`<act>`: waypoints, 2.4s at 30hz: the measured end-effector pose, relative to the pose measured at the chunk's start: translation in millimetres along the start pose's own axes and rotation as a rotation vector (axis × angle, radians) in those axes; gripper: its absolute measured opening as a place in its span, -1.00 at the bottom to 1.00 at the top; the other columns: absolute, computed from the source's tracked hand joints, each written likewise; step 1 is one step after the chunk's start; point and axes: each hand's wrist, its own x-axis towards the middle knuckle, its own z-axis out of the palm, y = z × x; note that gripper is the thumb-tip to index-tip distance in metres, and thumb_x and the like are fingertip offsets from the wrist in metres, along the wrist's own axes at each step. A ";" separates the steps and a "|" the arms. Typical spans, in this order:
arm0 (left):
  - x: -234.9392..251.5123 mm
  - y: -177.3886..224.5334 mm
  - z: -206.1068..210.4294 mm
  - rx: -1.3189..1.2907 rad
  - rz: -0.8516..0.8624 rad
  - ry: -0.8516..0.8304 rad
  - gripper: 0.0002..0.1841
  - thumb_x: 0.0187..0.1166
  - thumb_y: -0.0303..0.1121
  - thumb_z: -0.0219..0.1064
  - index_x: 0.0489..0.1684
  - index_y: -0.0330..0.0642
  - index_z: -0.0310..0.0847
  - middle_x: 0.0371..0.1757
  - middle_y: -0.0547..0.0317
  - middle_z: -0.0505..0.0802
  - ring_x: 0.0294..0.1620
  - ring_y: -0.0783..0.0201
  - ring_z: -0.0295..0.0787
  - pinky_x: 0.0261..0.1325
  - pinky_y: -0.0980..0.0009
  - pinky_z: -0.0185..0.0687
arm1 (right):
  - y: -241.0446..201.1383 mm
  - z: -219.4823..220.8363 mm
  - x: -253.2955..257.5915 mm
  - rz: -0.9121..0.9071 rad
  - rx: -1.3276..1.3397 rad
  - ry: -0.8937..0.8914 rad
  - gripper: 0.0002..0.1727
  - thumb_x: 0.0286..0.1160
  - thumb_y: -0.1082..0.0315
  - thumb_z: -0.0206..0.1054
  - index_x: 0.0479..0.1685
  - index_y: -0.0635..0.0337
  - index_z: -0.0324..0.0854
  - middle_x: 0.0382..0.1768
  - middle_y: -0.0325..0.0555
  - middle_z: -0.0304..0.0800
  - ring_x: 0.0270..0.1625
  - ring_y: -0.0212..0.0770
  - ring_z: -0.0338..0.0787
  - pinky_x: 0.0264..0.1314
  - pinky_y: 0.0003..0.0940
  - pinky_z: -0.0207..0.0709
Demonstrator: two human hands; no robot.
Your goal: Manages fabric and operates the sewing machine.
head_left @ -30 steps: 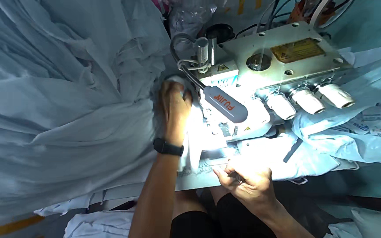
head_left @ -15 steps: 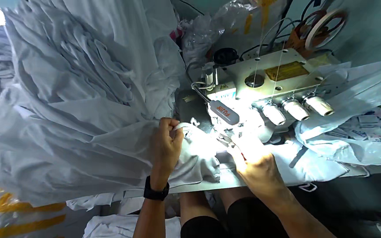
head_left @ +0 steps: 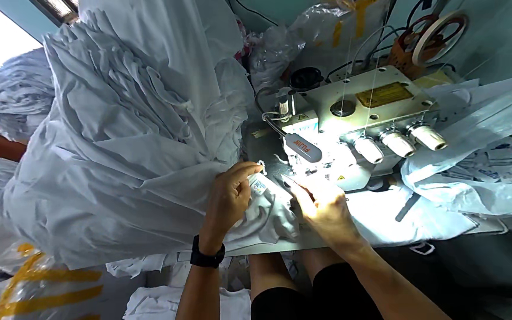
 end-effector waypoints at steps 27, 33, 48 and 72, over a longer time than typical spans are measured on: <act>-59.5 20.6 -12.6 -0.414 -0.441 0.081 -0.90 0.59 -0.54 0.27 -0.18 -0.27 0.72 -0.36 0.44 0.82 -0.32 0.66 0.73 -0.13 0.64 0.69 | -42.1 13.5 -25.2 0.885 1.125 -0.519 -0.79 0.64 0.35 0.32 -0.43 0.03 0.60 -0.68 -0.47 0.43 -0.75 -0.62 0.25 -0.71 -0.72 0.12; -75.2 15.4 -6.6 -0.616 -0.540 0.121 -0.80 0.68 -0.54 0.09 -0.26 -0.10 0.62 -0.43 0.51 0.76 -0.33 0.63 0.70 -0.11 0.58 0.67 | -41.1 30.4 -28.0 0.689 0.971 -0.386 -0.76 0.43 0.50 0.43 -0.59 0.07 0.65 -0.71 -0.49 0.55 -0.71 -0.65 0.36 -0.65 -0.72 0.20; -89.1 9.0 -4.4 -0.740 -0.482 0.041 -0.74 0.67 -0.48 0.08 -0.18 0.00 0.74 -0.27 0.49 0.87 -0.20 0.60 0.79 0.00 0.53 0.73 | -10.7 23.5 -35.2 0.139 0.648 -0.347 -0.45 0.44 0.37 0.46 0.43 0.42 0.56 -0.04 -0.19 0.89 -0.25 -0.65 0.72 -0.18 -0.74 0.59; -101.6 17.6 -2.5 -0.516 -0.614 0.015 -0.73 0.69 -0.49 0.13 -0.37 -0.14 0.75 -0.49 0.56 0.75 -0.40 0.71 0.66 -0.21 0.66 0.62 | -8.5 6.5 -31.6 0.633 0.863 -0.485 -0.66 0.20 0.52 0.46 0.04 0.20 0.70 -0.44 -0.37 0.85 -0.47 -0.56 0.71 -0.40 -0.68 0.56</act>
